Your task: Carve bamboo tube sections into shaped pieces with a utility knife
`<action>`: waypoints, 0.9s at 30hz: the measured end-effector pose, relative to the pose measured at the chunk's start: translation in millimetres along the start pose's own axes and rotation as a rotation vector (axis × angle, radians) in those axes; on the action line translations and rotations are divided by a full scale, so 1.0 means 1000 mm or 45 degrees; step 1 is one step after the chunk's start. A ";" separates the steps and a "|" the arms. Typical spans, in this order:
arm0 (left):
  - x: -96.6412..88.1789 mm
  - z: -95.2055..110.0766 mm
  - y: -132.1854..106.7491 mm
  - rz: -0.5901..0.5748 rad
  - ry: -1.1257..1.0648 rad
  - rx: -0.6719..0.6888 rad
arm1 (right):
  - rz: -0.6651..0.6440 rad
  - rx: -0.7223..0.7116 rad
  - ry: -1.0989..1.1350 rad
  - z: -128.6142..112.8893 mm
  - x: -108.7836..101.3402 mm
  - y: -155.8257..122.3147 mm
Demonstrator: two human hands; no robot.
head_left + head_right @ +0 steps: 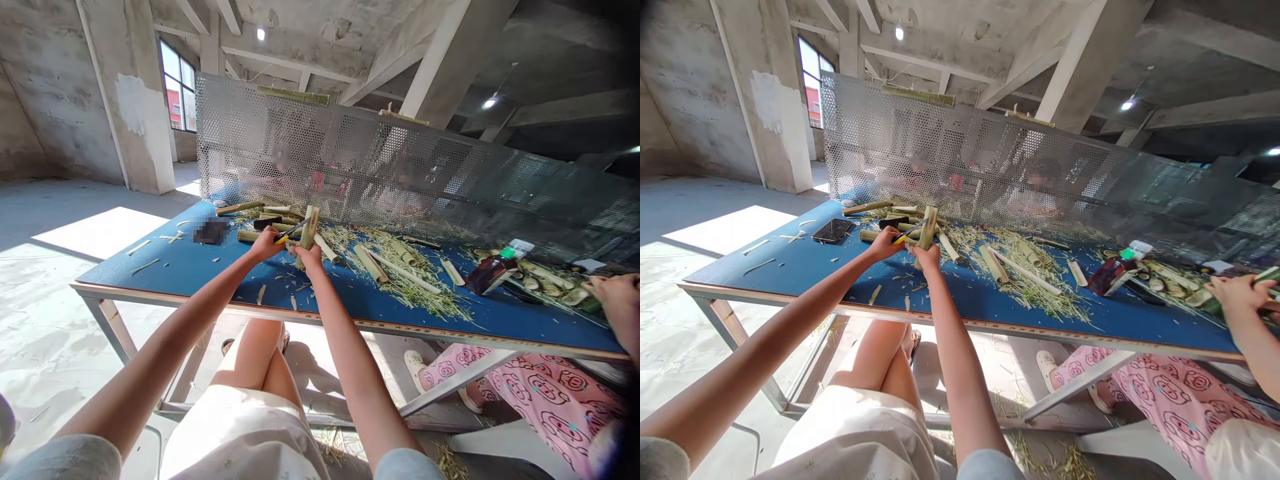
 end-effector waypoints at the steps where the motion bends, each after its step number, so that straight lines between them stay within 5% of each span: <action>1: 0.000 -0.001 0.000 -0.001 0.003 -0.010 | 0.013 -0.024 -0.009 -0.001 -0.001 0.001; 27: 0.001 -0.005 -0.002 -0.020 -0.021 -0.151 | 0.043 -0.141 -0.121 -0.017 -0.002 -0.010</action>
Point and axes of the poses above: each hand's wrist, its own y-axis towards the middle knuckle, its own x-axis out of the palm, z = x × y, the point moved 10 cm from there along y, towards the middle knuckle, and after that the axes turned 10 degrees about z, right-handed, at the moved point
